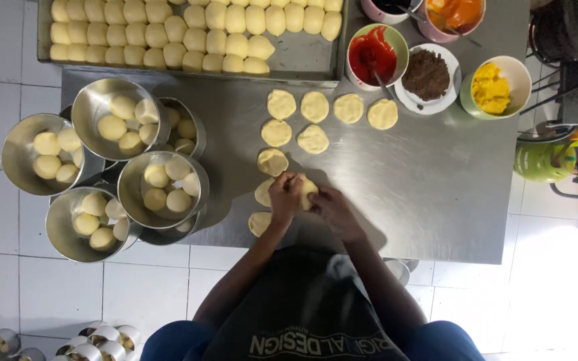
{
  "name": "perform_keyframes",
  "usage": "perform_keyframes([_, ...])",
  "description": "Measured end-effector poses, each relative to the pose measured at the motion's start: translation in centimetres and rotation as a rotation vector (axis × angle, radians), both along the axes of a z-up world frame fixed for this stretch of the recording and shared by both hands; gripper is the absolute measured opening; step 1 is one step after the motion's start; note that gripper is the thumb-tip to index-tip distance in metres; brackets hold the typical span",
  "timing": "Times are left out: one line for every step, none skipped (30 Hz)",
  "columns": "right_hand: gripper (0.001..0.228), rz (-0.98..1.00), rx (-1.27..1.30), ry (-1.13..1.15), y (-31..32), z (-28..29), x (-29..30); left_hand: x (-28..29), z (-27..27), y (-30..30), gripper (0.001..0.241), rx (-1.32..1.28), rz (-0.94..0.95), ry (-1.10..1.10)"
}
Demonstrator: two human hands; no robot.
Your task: Flattening dough balls by hand and arranging them on a workbench before topping them with jam.
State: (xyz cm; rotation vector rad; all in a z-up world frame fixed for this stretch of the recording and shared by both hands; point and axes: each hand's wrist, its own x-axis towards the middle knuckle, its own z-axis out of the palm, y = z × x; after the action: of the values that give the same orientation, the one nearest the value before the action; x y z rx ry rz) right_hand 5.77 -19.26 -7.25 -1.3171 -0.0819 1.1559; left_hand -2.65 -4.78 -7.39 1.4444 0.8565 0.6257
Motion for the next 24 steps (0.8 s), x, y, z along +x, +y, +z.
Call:
perform_keyframes([0.018, -0.001, -0.002, 0.001, 0.3, 1.3, 0.4, -0.3, 0.4, -0.1, 0.018, -0.002, -0.001, 0.001])
perform_keyframes([0.018, -0.039, -0.001, 0.120, 0.5, 2.6, 0.8, -0.7, 0.9, -0.1, 0.024, -0.029, -0.021, 0.049])
perform_keyframes([0.022, -0.076, 0.003, 0.236, 1.1, 3.8, 1.3, -0.9, 1.3, 0.1, 0.032, -0.053, -0.039, 0.095])
perform_keyframes([0.022, -0.077, 0.006, 0.236, 0.9, 3.5, 1.9, -0.8, 2.6, 0.4, 0.032, -0.050, -0.040, 0.094])
perform_keyframes([0.024, 0.007, 0.055, 0.024, 0.6, 3.2, 2.4, -0.8, 4.0, 0.5, 0.040, 0.001, -0.063, 0.100])
perform_keyframes([0.026, 0.091, 0.104, -0.187, 0.2, 2.9, 2.8, -0.8, 5.3, 0.7, 0.048, 0.052, -0.087, 0.105])
perform_keyframes([0.026, 0.091, 0.103, -0.185, 0.6, 3.9, 3.1, -0.8, 5.7, 0.6, 0.048, 0.051, -0.086, 0.108])
perform_keyframes([0.036, 0.143, 0.048, -0.347, 1.1, 4.9, 3.4, -0.7, 6.0, 0.5, 0.053, 0.195, -0.136, 0.083])
perform_keyframes([0.048, 0.194, -0.008, -0.511, 1.7, 5.9, 3.8, -0.6, 6.4, 0.6, 0.059, 0.340, -0.187, 0.058])
perform_keyframes([0.048, 0.194, -0.007, -0.510, 2.1, 6.4, 3.6, -0.6, 6.0, 0.5, 0.059, 0.340, -0.187, 0.059])
perform_keyframes([0.054, 0.389, -0.146, -0.983, 2.5, 6.8, 3.6, -0.6, 5.6, 0.4, 0.064, 0.416, -0.277, 0.069])
perform_keyframes([0.061, 0.585, -0.293, -1.453, 3.0, 7.3, 3.5, -0.5, 5.3, 0.3, 0.070, 0.492, -0.366, 0.079])
perform_keyframes([0.061, 0.587, -0.290, -1.451, 2.8, 6.7, 3.2, -0.4, 4.1, 0.1, 0.070, 0.492, -0.364, 0.082])
perform_keyframes([0.063, 0.692, -0.339, -1.556, 2.7, 6.0, 2.9, -0.3, 3.0, 0.0, 0.076, 0.575, -0.477, 0.132])
perform_keyframes([0.066, 0.800, -0.389, -1.658, 2.6, 5.3, 2.5, -0.3, 1.9, -0.1, 0.082, 0.655, -0.590, 0.184])
perform_keyframes([0.066, 0.802, -0.386, -1.656, 2.7, 5.7, 2.2, -0.3, 1.9, -0.1, 0.082, 0.653, -0.589, 0.187])
perform_keyframes([0.075, 0.814, -0.394, -1.644, 2.5, 6.2, 1.9, -0.3, 1.9, -0.3, 0.086, 0.704, -0.632, 0.233])
perform_keyframes([0.084, 0.825, -0.403, -1.632, 2.3, 6.7, 1.5, -0.3, 1.9, -0.6, 0.090, 0.754, -0.677, 0.278])
perform_keyframes([0.084, 0.826, -0.404, -1.630, 1.8, 6.0, 1.6, -0.3, 2.1, -0.7, 0.090, 0.752, -0.678, 0.279])
perform_keyframes([0.081, 0.805, -0.393, -1.673, 1.4, 5.4, 1.6, -0.2, 2.4, -0.7, 0.089, 0.739, -0.654, 0.275])
perform_keyframes([0.078, 0.783, -0.378, -1.721, 1.3, 4.8, 1.8, -0.1, 2.6, -0.5, 0.088, 0.729, -0.625, 0.272])
perform_keyframes([0.078, 0.783, -0.375, -1.723, 0.9, 4.6, 2.2, -0.1, 1.9, -0.7, 0.088, 0.731, -0.622, 0.272])
perform_keyframes([0.076, 0.817, -0.318, -1.653, 0.7, 4.4, 2.8, -0.1, 1.2, -0.8, 0.084, 0.710, -0.594, 0.245])
perform_keyframes([0.075, 0.851, -0.262, -1.582, 0.4, 4.2, 3.4, -0.1, 0.6, -0.8, 0.081, 0.689, -0.566, 0.219])
